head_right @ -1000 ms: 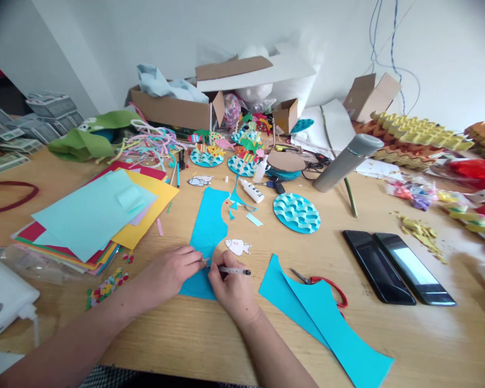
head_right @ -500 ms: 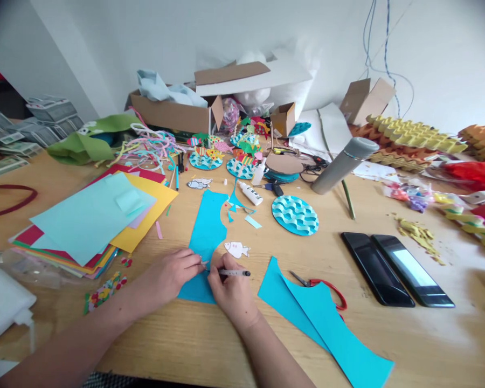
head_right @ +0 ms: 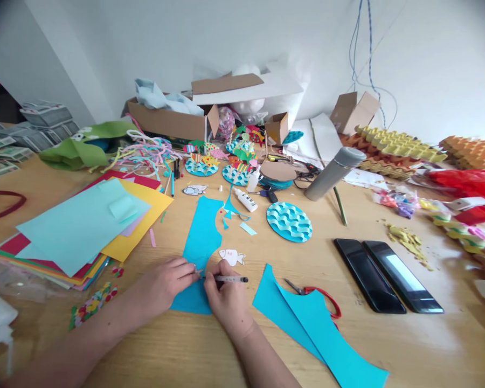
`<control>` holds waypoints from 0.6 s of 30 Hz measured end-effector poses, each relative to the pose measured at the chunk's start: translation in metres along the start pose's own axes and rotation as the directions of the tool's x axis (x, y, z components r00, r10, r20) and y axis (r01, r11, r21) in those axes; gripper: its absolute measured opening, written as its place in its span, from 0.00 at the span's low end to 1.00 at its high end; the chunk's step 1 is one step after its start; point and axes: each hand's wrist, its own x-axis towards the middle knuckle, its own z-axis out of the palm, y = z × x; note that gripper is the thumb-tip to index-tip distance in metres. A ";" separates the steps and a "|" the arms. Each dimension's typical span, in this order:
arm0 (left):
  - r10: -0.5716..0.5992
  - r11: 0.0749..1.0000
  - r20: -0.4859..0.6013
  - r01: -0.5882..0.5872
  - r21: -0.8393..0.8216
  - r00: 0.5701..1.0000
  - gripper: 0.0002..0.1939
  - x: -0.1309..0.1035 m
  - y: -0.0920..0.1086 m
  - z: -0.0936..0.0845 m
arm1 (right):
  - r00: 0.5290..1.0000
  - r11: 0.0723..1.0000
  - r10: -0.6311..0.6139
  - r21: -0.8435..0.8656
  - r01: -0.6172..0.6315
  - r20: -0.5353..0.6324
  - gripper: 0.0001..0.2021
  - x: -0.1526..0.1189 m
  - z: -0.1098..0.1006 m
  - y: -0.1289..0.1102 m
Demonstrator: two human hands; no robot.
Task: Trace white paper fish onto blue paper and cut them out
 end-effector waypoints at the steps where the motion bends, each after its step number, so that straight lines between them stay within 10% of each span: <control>1: -0.005 1.000 0.004 0.005 -0.004 1.000 0.11 0.000 0.000 0.000 | 1.000 1.000 -0.004 -0.009 0.004 0.001 0.11 0.000 0.000 0.001; 18: 0.007 1.000 -0.023 -0.007 -0.023 1.000 0.11 -0.001 -0.001 0.005 | 0.999 0.995 -0.049 -0.083 0.048 -0.008 0.10 0.004 -0.002 -0.007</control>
